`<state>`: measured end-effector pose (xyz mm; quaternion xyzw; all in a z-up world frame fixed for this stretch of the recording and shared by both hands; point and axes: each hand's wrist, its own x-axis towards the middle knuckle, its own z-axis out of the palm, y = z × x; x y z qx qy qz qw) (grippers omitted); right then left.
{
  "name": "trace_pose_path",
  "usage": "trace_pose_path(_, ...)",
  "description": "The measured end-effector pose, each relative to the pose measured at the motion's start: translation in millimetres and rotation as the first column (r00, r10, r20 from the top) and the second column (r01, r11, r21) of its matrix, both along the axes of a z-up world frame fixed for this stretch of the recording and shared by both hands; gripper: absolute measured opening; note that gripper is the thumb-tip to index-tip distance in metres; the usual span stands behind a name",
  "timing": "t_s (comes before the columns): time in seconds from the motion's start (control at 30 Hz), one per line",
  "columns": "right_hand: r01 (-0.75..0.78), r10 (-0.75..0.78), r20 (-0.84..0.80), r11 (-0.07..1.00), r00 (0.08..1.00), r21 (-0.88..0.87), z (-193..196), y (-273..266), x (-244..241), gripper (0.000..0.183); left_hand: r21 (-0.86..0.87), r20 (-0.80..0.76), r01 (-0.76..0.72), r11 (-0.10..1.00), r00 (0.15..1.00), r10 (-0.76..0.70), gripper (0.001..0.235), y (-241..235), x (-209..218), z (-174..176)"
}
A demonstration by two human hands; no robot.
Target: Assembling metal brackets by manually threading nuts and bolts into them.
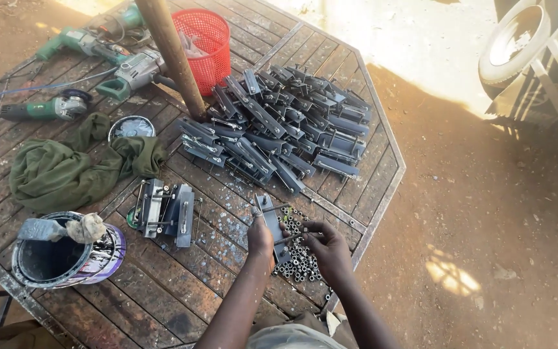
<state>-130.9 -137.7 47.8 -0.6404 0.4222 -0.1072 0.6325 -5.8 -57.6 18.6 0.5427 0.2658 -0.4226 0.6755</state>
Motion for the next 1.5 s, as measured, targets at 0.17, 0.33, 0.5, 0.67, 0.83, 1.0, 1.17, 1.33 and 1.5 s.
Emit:
trace_pose_path(0.17,-0.052,0.052,-0.047,0.999,0.998,-0.014,7.0,0.3,0.3,0.021,0.062,0.01,0.068,0.996,0.998,-0.068,0.053,7.4,-2.7,19.9)
trace_pose_path(0.33,-0.081,0.064,0.171,0.992,0.983,0.095,-38.9,-13.4,-8.1,0.029,-0.103,0.086,0.019,0.994,0.996,-0.01,0.049,12.5,1.5,-36.4)
trace_pose_path(0.5,-0.099,0.056,0.203,0.974,0.978,0.204,-38.1,-12.3,-10.7,0.03,-0.152,0.089,0.042,0.987,0.996,-0.029,0.051,15.2,2.6,-43.0)
trace_pose_path(0.67,-0.124,0.107,0.101,0.976,0.989,0.18,-33.2,-11.6,-14.3,0.03,-0.176,0.122,0.065,0.982,0.992,-0.044,0.057,13.8,-3.3,-57.9)
trace_pose_path(0.83,-0.095,0.082,0.105,0.988,0.991,0.123,-63.1,-10.9,-15.5,0.049,-0.207,0.124,0.113,0.972,0.988,-0.089,0.046,11.8,-5.5,-35.3)
trace_pose_path(1.0,-0.134,0.114,0.181,0.985,0.977,0.106,1.3,2.9,-17.4,0.043,-0.227,0.09,0.055,0.972,0.995,-0.036,0.05,16.4,-1.1,-56.3)
trace_pose_path(1.17,-0.191,0.19,0.06,0.982,0.98,0.003,-33.6,-4.7,-16.3,0.029,-0.235,0.114,0.099,0.967,0.991,-0.074,0.052,17.3,1.6,-75.8)
trace_pose_path(1.33,-0.186,0.187,0.02,0.982,0.982,-0.035,-38.7,-2.0,-13.4,0.045,-0.237,0.105,0.09,0.967,0.992,-0.067,0.053,21.1,2.6,-68.9)
trace_pose_path(1.5,-0.28,0.272,-0.085,0.956,0.958,-0.088,-36.9,-3.0,-8.7,0.039,-0.217,0.126,0.118,0.969,0.988,-0.092,0.048,27.3,5.6,-69.1)
